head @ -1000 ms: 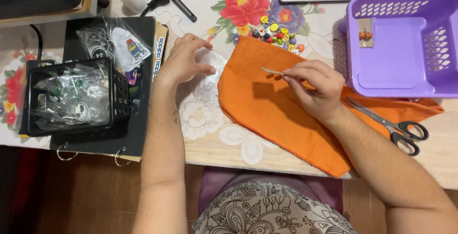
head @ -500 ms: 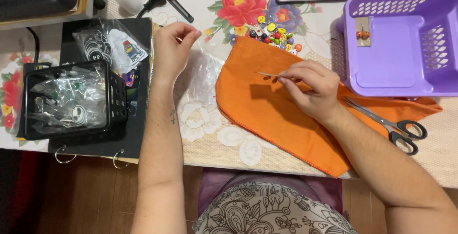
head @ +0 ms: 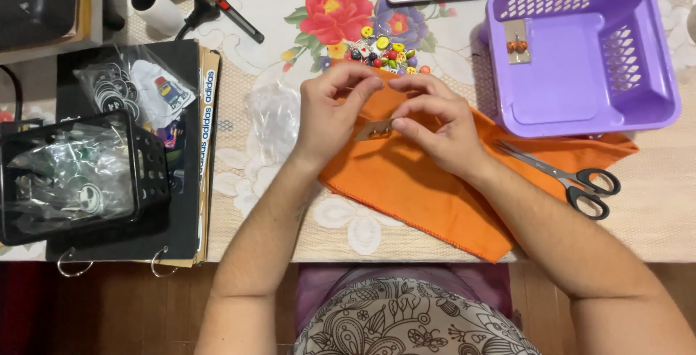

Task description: Attaching decorative earrings to a small cardboard holder and then pinning them onto an orange piece of fabric.

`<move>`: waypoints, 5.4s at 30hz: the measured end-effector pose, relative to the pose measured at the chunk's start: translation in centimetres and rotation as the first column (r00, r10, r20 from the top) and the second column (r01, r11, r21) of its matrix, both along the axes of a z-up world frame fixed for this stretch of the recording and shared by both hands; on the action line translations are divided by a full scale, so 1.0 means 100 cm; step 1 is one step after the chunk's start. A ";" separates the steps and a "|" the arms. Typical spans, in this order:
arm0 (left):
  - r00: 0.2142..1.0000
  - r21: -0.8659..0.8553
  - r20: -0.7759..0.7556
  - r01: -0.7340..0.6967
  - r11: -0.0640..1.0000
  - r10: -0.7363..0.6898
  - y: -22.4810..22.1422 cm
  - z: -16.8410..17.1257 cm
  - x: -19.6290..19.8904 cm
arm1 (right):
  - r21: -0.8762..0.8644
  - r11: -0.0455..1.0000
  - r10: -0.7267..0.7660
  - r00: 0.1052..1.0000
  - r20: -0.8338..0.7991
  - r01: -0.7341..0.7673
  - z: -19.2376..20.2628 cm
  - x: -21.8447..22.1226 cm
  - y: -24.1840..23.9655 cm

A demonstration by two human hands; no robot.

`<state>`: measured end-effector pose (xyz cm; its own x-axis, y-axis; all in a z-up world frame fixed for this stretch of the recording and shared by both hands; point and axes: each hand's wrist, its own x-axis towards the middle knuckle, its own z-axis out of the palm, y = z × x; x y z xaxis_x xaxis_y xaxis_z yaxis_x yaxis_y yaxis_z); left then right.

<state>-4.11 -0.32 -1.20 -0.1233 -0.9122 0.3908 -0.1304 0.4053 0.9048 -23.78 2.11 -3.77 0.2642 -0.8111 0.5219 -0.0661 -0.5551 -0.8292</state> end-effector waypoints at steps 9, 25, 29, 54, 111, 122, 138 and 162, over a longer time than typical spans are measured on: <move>0.977 0.133 -0.200 0.099 0.986 -0.072 0.005 -0.017 -0.006 | -0.051 0.995 -0.086 0.996 -0.009 0.086 -0.004 -0.005 -0.004; 0.863 0.255 -0.487 0.284 0.924 -0.130 -0.011 -0.040 0.014 | 0.021 0.995 -0.098 0.990 0.096 0.097 -0.015 -0.013 -0.012; 0.870 0.191 -0.489 0.184 0.964 -0.069 -0.010 -0.042 0.013 | -0.087 0.989 -0.121 0.992 -0.031 0.118 0.001 -0.007 -0.004; 0.802 0.341 -0.596 0.288 0.895 -0.031 0.009 -0.030 -0.005 | -0.121 0.987 -0.109 0.994 0.012 0.110 -0.008 -0.010 -0.012; 0.968 -0.270 -0.056 0.221 0.937 -0.244 0.017 0.089 -0.030 | -0.205 0.910 -0.336 0.930 0.147 0.361 0.127 -0.063 0.018; 0.957 -0.202 -0.104 0.247 0.948 -0.272 0.030 0.089 -0.035 | -0.275 0.867 -0.395 0.910 0.126 0.415 0.120 -0.049 0.022; 0.860 -0.135 -0.330 0.365 0.921 -0.390 0.043 0.108 -0.035 | -0.275 0.830 -0.466 0.875 0.135 0.485 0.119 -0.059 0.034; 0.941 -0.186 0.050 0.338 0.923 -0.334 0.039 0.107 -0.027 | -0.358 0.881 -0.410 0.877 -0.250 0.310 0.146 -0.071 0.039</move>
